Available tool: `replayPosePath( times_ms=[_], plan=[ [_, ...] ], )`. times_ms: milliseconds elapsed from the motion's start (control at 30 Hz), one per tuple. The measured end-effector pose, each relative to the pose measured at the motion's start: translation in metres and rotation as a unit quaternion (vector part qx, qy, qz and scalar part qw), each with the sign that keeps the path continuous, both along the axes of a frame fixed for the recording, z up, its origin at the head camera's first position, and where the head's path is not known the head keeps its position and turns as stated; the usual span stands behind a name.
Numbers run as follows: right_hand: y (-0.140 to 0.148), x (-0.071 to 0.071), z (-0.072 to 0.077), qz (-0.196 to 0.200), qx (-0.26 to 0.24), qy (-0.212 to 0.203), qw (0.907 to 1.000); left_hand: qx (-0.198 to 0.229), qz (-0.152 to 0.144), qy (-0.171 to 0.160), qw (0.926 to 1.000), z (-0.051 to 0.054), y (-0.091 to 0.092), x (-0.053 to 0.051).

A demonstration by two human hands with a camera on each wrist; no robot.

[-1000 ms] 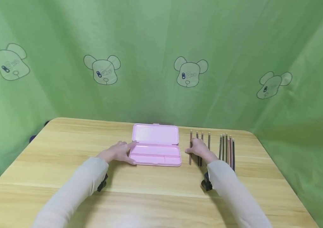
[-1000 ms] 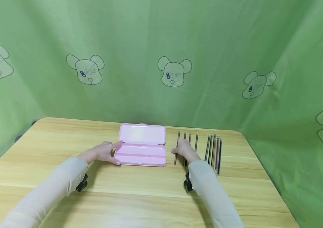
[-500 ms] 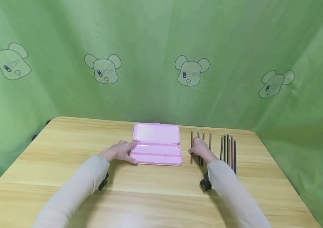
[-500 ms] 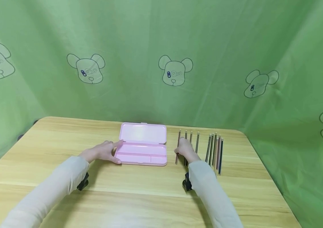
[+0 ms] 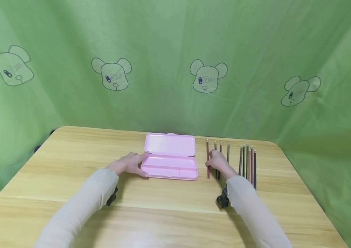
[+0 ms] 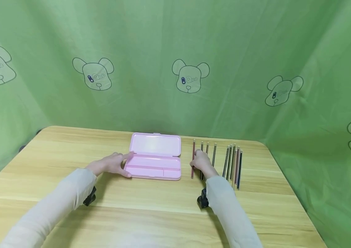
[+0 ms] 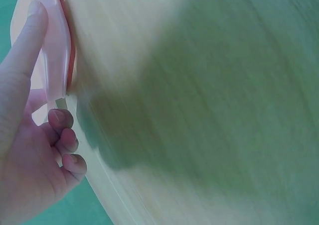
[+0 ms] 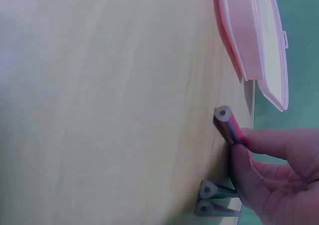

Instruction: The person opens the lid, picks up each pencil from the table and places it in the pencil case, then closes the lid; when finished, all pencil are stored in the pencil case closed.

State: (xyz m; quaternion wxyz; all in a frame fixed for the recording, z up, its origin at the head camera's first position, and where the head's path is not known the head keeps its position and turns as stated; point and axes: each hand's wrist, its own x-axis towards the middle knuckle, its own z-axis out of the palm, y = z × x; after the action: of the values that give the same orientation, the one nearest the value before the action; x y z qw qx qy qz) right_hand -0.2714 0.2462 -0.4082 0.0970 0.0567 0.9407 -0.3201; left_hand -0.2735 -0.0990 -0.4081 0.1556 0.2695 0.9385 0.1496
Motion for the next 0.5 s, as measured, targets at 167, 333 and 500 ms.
replayPosePath(
  times_ms=[167,333,500],
  plan=[
    [0.003,0.001,-0.002,-0.020,-0.042,-0.003,0.9989,0.000,0.004,-0.011,0.9999,0.002,0.000,0.001],
    [0.008,-0.001,-0.002,-0.032,-0.128,0.005,0.9913,0.000,0.005,-0.018,0.9998,0.004,0.000,0.002],
    [0.012,-0.001,0.002,-0.029,-0.236,0.006,0.9713,-0.004,0.010,-0.021,0.9997,0.004,0.001,0.002]
  ],
)
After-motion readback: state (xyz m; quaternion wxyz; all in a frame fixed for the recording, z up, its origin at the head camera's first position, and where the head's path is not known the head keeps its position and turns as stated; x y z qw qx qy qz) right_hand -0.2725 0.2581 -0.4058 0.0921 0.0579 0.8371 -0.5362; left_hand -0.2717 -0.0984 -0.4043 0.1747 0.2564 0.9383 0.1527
